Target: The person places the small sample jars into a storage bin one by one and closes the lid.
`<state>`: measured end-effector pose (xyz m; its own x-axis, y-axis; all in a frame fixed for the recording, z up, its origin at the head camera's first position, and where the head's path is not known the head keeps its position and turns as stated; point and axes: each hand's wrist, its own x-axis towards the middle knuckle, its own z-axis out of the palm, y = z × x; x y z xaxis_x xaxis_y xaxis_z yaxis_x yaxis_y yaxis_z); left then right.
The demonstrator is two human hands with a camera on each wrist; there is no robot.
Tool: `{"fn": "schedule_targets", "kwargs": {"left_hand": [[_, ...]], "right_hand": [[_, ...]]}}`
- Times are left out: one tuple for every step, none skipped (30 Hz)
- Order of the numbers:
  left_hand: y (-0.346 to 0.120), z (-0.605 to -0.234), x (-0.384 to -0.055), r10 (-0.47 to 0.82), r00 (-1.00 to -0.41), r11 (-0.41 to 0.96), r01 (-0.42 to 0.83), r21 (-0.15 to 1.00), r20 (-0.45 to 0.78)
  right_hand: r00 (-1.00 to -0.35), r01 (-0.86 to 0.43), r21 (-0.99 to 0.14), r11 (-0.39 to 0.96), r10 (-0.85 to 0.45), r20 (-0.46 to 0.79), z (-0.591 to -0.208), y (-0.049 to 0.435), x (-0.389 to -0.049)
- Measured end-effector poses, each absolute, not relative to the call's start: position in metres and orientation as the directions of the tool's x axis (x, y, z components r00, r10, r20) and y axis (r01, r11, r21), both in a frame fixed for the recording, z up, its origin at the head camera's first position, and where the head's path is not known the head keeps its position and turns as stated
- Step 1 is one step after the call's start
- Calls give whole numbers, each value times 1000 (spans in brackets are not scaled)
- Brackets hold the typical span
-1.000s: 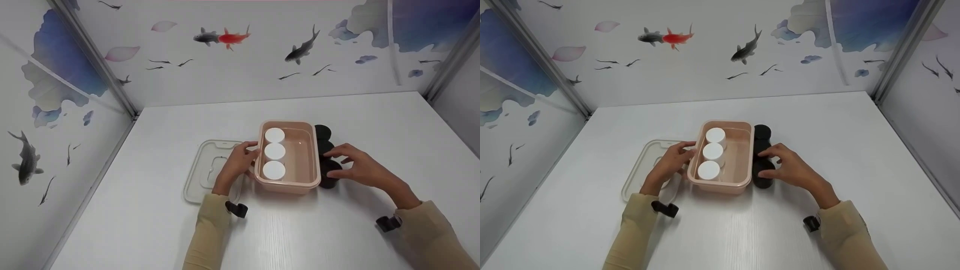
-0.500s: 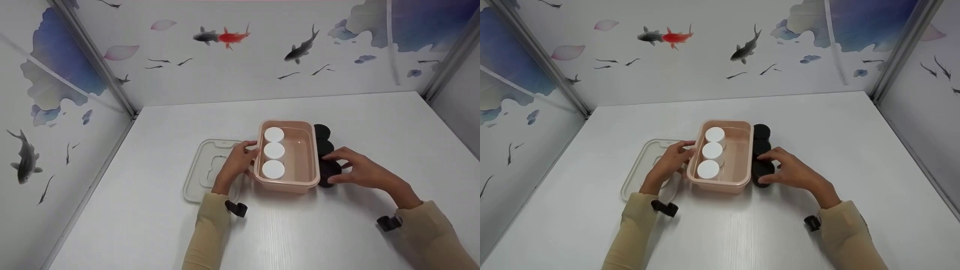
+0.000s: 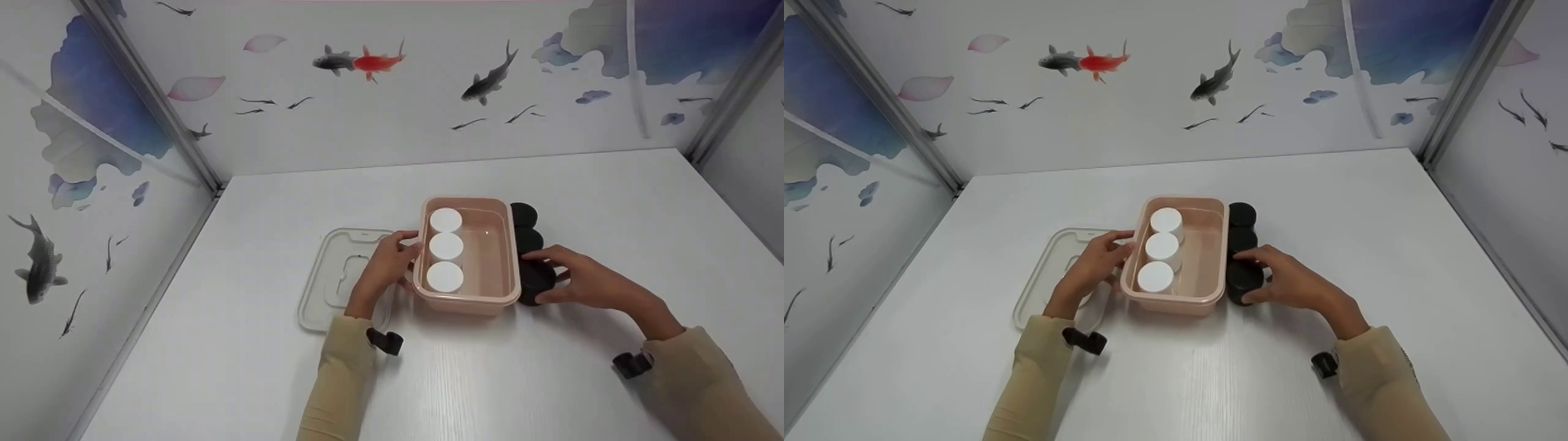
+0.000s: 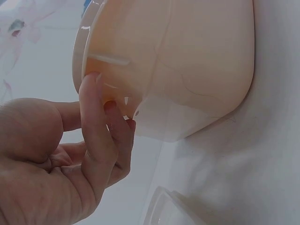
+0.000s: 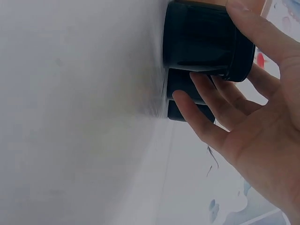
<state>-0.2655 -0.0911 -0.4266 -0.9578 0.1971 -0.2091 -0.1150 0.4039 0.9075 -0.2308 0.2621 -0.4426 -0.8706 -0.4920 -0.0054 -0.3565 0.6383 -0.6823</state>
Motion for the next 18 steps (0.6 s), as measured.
{"fn": "schedule_targets", "kwargs": {"left_hand": [[-91,-427,-265,197,-958,401,-117,909,-210],[-91,-427,-265,197,-958,399,-119,909,-211],[-91,-427,-265,196,-957,395,-121,911,-212],[-91,-426,-265,194,-957,399,-123,909,-214],[-91,-427,-266,193,-957,400,-124,908,-216],[-91,-427,-266,191,-957,402,-126,907,-218],[-91,-427,-266,190,-957,404,-128,906,-220],[-91,-427,-267,190,-956,407,-129,904,-222],[-91,-428,-267,190,-956,408,-130,904,-224],[-91,-427,-267,189,-956,410,-130,903,-224],[-91,-427,-267,189,-956,411,-129,902,-223],[-91,-427,-267,189,-957,416,-126,901,-221],[-91,-427,-267,187,-958,420,-122,899,-218],[-91,-427,-267,187,-959,422,-120,899,-215],[-91,-427,-267,186,-959,423,-116,899,-211],[-91,-427,-266,186,-960,424,-113,899,-209],[-91,-427,-266,187,-961,427,-107,898,-204],[-91,-427,-266,186,-962,431,-103,897,-200]], "right_hand": [[-872,-356,-682,638,-490,-3,-442,262,-231],[-871,-361,-683,635,-491,3,-441,262,-231],[-870,-366,-685,630,-493,11,-440,263,-230],[-870,-368,-685,629,-492,16,-439,263,-230],[-870,-372,-686,626,-492,23,-439,263,-230],[-870,-374,-687,623,-492,27,-438,263,-230],[-870,-377,-689,619,-493,33,-437,264,-230],[-868,-383,-691,614,-495,41,-436,264,-230],[-870,-381,-691,614,-492,43,-436,264,-230],[-873,-377,-690,618,-486,41,-435,264,-230],[-873,-377,-690,618,-486,42,-434,264,-230],[-874,-375,-689,620,-484,40,-434,264,-230],[-877,-369,-690,623,-479,37,-433,264,-230],[-878,-367,-689,626,-477,35,-432,264,-230],[-881,-362,-690,627,-473,33,-431,264,-229],[-882,-359,-692,626,-470,32,-431,264,-229],[-883,-358,-695,623,-468,35,-429,264,-228],[-885,-356,-698,622,-464,38,-428,265,-228]]}}
